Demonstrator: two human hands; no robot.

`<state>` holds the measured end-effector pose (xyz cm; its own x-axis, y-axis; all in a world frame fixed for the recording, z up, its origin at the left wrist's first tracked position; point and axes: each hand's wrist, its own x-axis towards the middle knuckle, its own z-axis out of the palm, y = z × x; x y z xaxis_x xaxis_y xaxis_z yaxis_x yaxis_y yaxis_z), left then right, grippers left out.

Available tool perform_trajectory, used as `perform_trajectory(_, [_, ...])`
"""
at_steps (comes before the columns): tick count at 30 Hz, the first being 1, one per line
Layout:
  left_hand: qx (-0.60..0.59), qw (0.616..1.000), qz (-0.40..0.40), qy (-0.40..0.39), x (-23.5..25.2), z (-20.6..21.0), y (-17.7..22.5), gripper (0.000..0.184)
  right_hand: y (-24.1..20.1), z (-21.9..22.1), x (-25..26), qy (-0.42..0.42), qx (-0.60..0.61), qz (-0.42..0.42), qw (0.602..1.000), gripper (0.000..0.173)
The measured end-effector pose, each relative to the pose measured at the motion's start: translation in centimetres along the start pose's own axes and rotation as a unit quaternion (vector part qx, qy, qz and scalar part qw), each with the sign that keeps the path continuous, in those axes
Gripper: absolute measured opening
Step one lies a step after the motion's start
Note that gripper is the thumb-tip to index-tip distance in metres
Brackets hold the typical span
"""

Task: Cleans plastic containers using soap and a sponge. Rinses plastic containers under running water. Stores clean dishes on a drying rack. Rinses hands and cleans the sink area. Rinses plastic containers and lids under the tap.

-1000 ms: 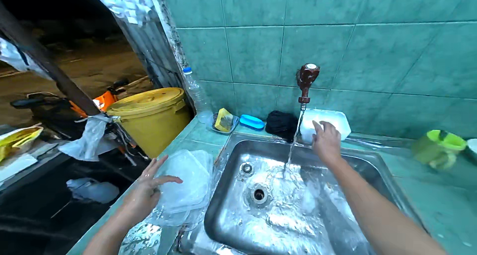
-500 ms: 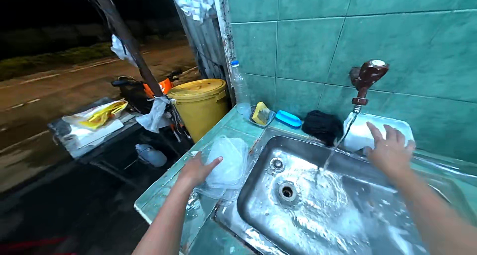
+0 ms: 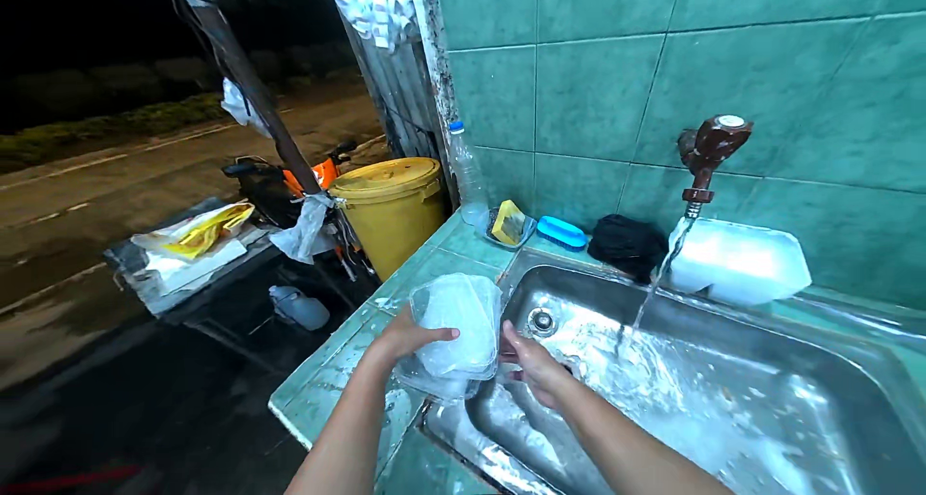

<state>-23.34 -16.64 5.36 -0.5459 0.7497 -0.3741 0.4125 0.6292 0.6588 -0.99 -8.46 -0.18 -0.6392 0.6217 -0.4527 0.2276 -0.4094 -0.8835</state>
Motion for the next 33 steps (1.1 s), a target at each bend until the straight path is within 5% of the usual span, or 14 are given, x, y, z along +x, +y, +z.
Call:
perform_trajectory(4, [-0.042,0.998,0.017,-0.052,-1.2,1.8,0.7,0.076,-0.6,1.7,-1.1,0.017,0.029,-0.01,0.999,0.053])
perform_trajectory(7, [-0.219,0.973,0.06,-0.043,-2.5,4.3,1.7,0.074,0.1,0.5,-1.9,0.037,0.082,-0.063,0.994,0.061])
perform_trajectory(11, [-0.407,0.904,0.126,-0.037,-4.2,7.9,5.0,0.07,-3.3,-5.1,-5.3,0.065,-0.131,-0.191,0.971,0.069])
perform_trajectory(13, [-0.438,0.882,0.17,-0.038,-4.6,9.4,6.2,0.07,-7.2,-8.3,-8.3,0.16,-0.323,-0.252,0.898,0.059])
perform_trajectory(18, [-0.342,0.901,0.267,-0.027,-6.3,12.9,7.5,0.103,-18.5,-15.8,-13.9,0.424,-0.54,-0.431,0.586,0.052])
perform_trajectory(25, [-0.305,0.883,0.351,-0.06,-9.2,15.8,6.6,0.103,-27.2,-20.2,-13.5,0.337,-0.708,-0.229,0.577,0.036])
perform_trajectory(30, [-0.307,0.872,0.376,-0.062,-10.7,16.2,5.3,0.095,-27.4,-17.7,-12.0,0.426,-0.712,-0.142,0.54,0.041])
perform_trajectory(33, [-0.308,0.874,0.371,-0.055,-11.9,15.5,4.8,0.091,-27.7,-15.3,-11.4,0.487,-0.671,-0.08,0.553,0.032])
